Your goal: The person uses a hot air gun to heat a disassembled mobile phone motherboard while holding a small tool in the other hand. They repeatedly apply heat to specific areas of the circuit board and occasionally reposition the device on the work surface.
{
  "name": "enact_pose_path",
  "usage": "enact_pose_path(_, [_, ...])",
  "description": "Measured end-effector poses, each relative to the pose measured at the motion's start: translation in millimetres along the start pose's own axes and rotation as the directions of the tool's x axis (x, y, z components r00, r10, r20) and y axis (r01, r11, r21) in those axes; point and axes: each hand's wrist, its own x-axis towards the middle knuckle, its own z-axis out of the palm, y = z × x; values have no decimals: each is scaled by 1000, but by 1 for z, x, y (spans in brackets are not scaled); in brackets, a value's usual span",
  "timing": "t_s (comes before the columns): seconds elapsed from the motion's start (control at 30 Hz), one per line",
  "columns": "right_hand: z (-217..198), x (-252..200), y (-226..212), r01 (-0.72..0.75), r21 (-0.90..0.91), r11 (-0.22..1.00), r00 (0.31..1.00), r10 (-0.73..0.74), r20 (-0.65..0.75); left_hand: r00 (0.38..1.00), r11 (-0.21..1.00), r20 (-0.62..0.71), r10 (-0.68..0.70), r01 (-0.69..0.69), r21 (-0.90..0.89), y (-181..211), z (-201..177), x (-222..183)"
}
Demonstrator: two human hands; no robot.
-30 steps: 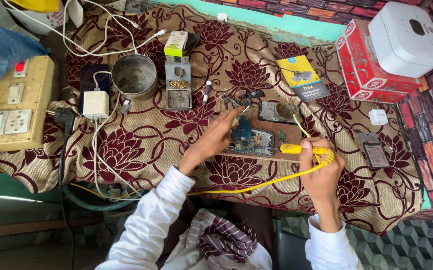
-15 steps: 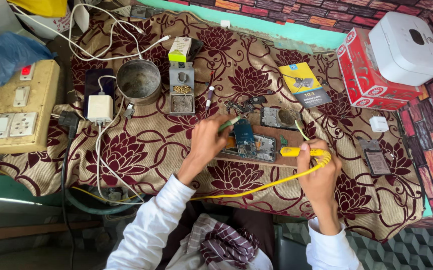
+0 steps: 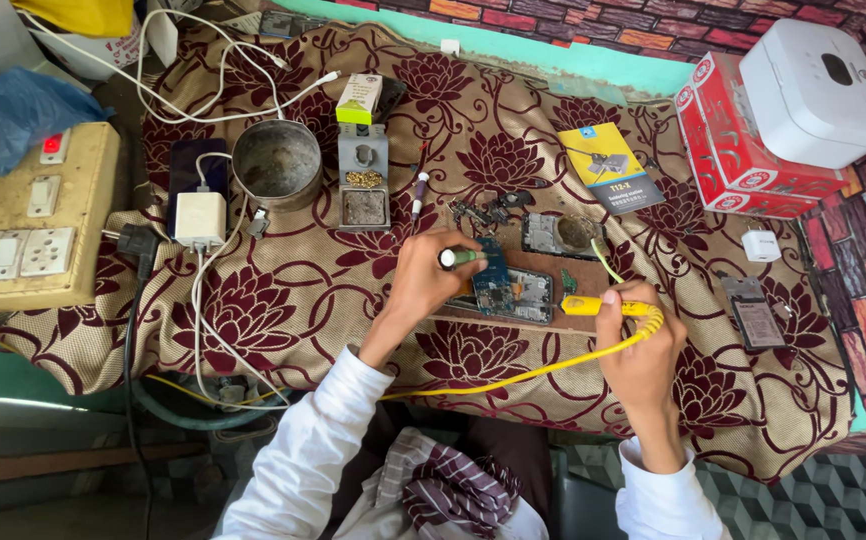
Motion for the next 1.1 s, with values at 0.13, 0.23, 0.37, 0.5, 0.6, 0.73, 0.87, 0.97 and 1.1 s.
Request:
enact_pose_path(0.13, [-1,-2,1,-4,0,1000,1000,4,-8,993,993,-10,-114,114,28,8,1,2])
enact_pose_path(0.23, [-1,-2,2,-9,-4,1000,1000,9,-9,994,999,-102,46,-43,25,14,0,3])
enact_pose_path(0.37, [-1,-3,1,-8,3,1000,1000,8,-13,995,999,-95,43,-46,-29,14,-1,5])
enact_pose_path(0.5, [-1,-3,3,-4,30,1000,1000,4,-6,996,994,-85,-32,23,-108,12,3,6])
enact_pose_path(0.6, [-2,-3,3,-3,33,999,1000,3,-1,994,996,-105,-6,-3,-92,11,4,8])
enact_pose_path(0.73, [-1,-3,4,6,41,999,1000,-5,-10,982,995,-166,93,-97,-14,11,8,7])
enact_pose_path(0.87, [-1,-4,3,12,30,999,1000,-12,-3,989,963,-129,78,-109,-246,6,15,10])
enact_pose_path(0.97, [-1,-3,2,5,32,999,1000,-5,-3,991,934,-23,-132,116,-338,-4,21,14])
enact_pose_path(1.1, [-1,-3,2,6,29,1000,1000,-6,-1,995,818,-20,-97,68,-572,-19,33,23])
